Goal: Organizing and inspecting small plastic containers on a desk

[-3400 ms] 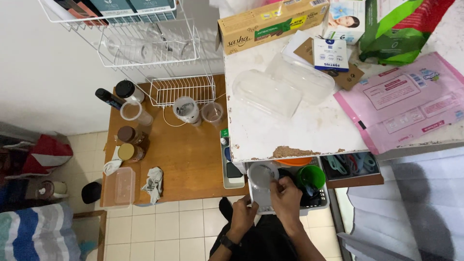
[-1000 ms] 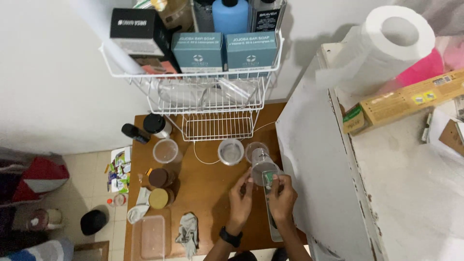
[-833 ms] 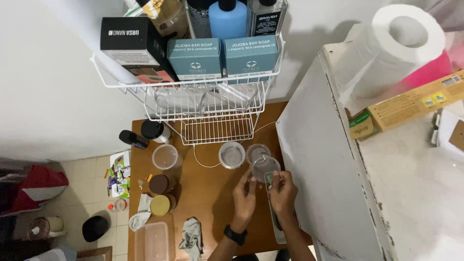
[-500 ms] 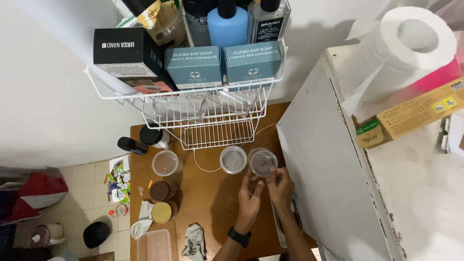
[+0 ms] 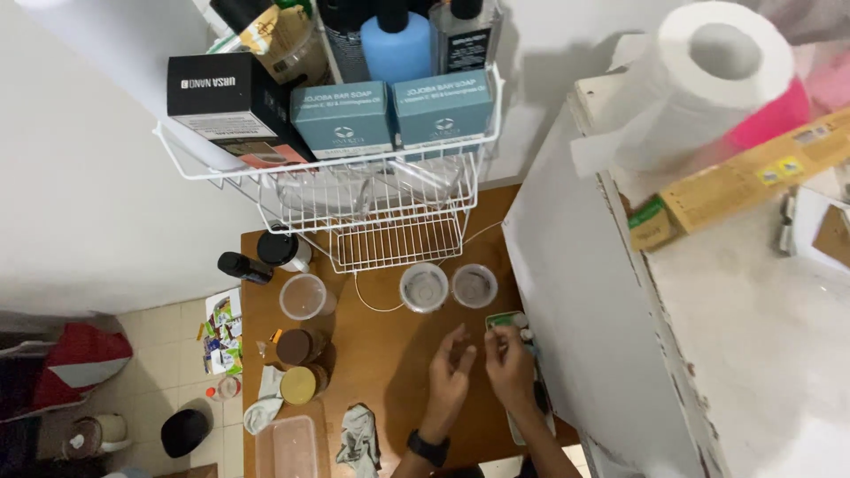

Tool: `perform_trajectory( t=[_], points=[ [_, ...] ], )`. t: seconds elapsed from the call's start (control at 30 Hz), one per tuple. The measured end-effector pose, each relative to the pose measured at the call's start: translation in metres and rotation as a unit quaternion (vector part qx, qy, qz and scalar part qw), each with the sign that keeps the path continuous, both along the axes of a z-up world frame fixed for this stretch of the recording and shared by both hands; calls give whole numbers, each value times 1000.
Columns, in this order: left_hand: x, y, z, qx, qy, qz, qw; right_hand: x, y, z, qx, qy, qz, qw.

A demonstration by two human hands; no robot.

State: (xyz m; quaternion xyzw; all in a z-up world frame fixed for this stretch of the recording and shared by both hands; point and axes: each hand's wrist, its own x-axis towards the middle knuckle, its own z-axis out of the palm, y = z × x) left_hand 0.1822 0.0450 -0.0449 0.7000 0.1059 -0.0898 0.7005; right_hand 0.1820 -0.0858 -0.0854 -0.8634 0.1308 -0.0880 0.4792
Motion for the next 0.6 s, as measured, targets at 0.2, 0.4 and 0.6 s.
perform_trajectory(
  t=[0.2, 0.4, 0.6],
  points=[
    [-57, 10, -64, 30, 22, -39, 999, -104, -19, 55, 25, 158, 132, 978],
    [-121, -37, -20, 105, 63, -98, 988, -199, -90, 51, -53, 251, 125, 958],
    [-182, -128, 20, 79, 32, -61, 995, -231, -187, 63, -75, 182, -26, 980]
  ],
)
